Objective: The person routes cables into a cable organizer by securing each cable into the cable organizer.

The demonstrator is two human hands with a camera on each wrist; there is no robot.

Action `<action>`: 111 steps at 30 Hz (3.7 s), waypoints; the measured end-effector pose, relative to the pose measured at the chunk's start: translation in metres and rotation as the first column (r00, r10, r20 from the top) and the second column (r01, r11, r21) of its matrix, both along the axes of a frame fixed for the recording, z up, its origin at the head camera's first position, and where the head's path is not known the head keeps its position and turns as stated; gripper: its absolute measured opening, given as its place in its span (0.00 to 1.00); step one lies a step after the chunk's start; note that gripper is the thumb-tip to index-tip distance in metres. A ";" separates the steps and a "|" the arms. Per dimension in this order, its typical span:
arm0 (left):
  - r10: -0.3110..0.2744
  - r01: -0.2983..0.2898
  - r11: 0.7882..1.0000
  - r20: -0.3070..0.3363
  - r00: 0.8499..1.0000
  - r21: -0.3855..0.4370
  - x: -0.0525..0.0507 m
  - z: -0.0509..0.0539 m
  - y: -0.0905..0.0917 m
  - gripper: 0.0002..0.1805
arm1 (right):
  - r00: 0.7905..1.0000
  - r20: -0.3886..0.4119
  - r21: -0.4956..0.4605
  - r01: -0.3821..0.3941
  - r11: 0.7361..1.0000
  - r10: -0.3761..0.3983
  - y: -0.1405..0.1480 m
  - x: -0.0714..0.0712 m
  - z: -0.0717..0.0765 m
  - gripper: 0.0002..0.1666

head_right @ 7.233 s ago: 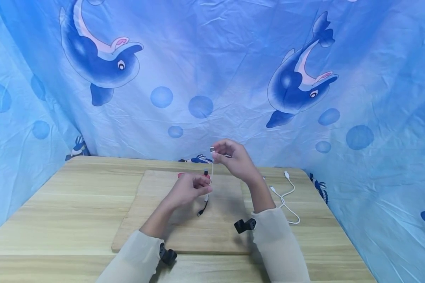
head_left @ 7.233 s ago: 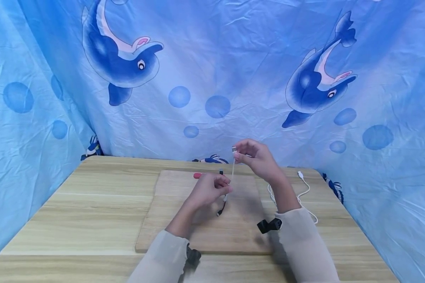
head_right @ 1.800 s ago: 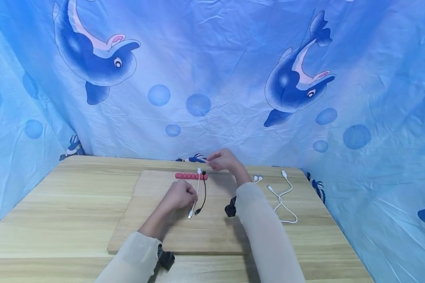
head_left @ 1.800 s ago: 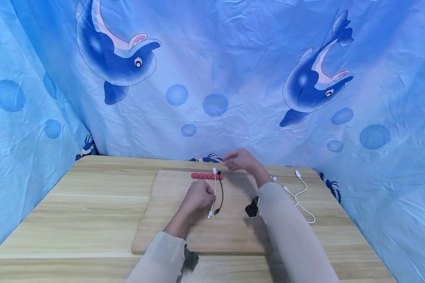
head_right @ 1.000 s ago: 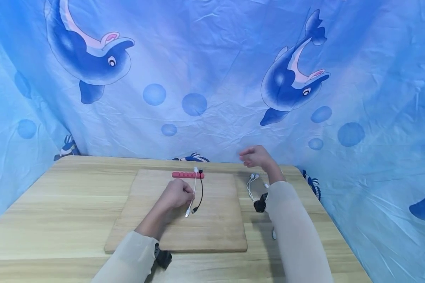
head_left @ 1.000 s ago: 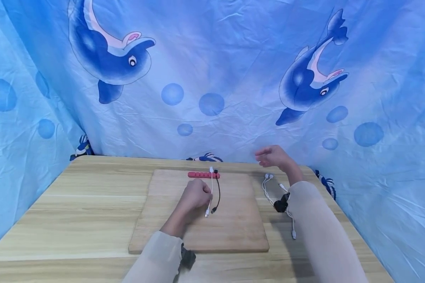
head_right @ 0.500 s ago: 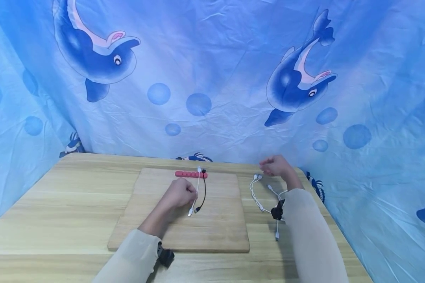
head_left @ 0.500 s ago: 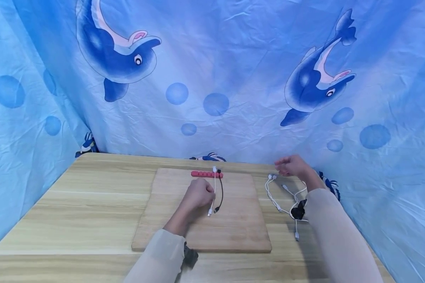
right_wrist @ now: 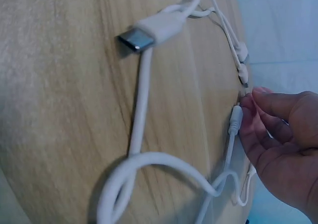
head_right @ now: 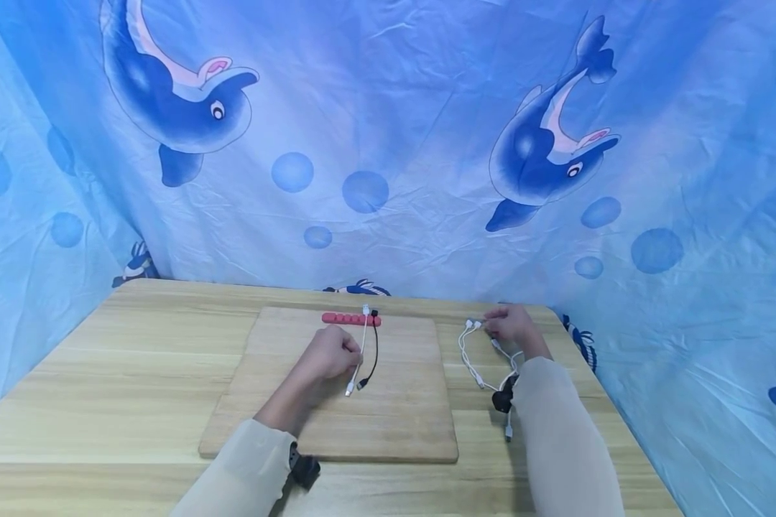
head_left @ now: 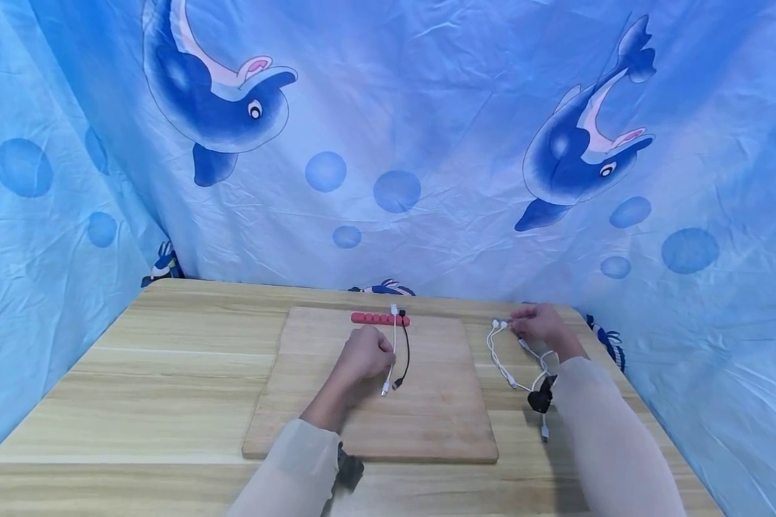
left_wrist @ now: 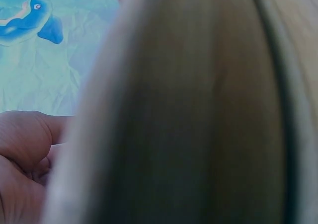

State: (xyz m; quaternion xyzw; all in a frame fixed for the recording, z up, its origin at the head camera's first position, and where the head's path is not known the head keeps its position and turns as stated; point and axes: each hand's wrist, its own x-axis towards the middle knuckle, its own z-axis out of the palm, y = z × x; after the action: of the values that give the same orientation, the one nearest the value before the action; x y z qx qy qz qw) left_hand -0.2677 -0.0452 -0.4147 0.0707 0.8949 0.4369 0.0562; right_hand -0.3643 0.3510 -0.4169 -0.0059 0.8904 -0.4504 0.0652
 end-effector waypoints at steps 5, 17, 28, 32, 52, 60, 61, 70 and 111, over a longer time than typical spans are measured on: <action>0.004 -0.004 1.000 0.007 1.000 0.002 0.002 0.000 -0.001 0.11 | 0.999 -0.043 0.103 -0.008 0.995 0.013 -0.005 0.000 -0.004 0.24; -0.013 0.013 1.000 0.011 1.000 0.003 0.006 -0.002 -0.005 0.11 | 0.998 -0.065 0.175 0.027 0.984 -0.015 -0.013 0.004 -0.015 0.20; -0.020 0.019 1.000 0.008 1.000 0.004 0.013 -0.003 -0.008 0.10 | 0.998 -0.048 0.055 0.030 0.998 -0.027 -0.009 0.017 -0.016 0.19; -0.022 0.022 1.000 -0.008 1.000 0.000 0.013 -0.003 -0.007 0.11 | 1.000 -0.029 0.012 0.004 1.000 -0.004 -0.005 0.019 -0.013 0.20; -0.010 0.010 1.000 -0.022 1.000 -0.004 0.007 -0.002 -0.003 0.11 | 0.997 -0.050 -0.100 -0.069 0.993 0.064 -0.005 0.017 0.021 0.22; -0.014 0.013 1.000 -0.050 0.999 -0.018 0.006 0.000 -0.001 0.10 | 0.990 -0.075 -0.123 -0.131 0.984 0.122 -0.014 0.018 0.042 0.23; -0.015 0.014 1.000 -0.053 0.998 -0.021 0.006 0.000 -0.002 0.10 | 0.989 -0.083 -0.111 -0.132 0.985 0.123 -0.015 0.018 0.044 0.23; -0.017 0.017 1.000 -0.012 1.000 -0.012 0.005 0.004 -0.001 0.09 | 0.980 -0.136 -0.071 -0.156 0.985 0.145 -0.027 0.025 0.064 0.23; -0.019 0.019 1.000 0.024 1.000 0.006 0.011 0.016 -0.005 0.10 | 0.873 -0.398 -0.120 -0.355 0.927 0.283 -0.145 0.071 0.129 0.16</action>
State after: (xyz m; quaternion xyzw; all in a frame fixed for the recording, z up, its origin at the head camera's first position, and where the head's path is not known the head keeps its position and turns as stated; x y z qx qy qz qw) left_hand -0.2566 -0.0506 -0.3987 0.0741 0.8921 0.4400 0.0710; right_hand -0.2932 0.2059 -0.2883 -0.2450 0.8259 -0.5067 -0.0325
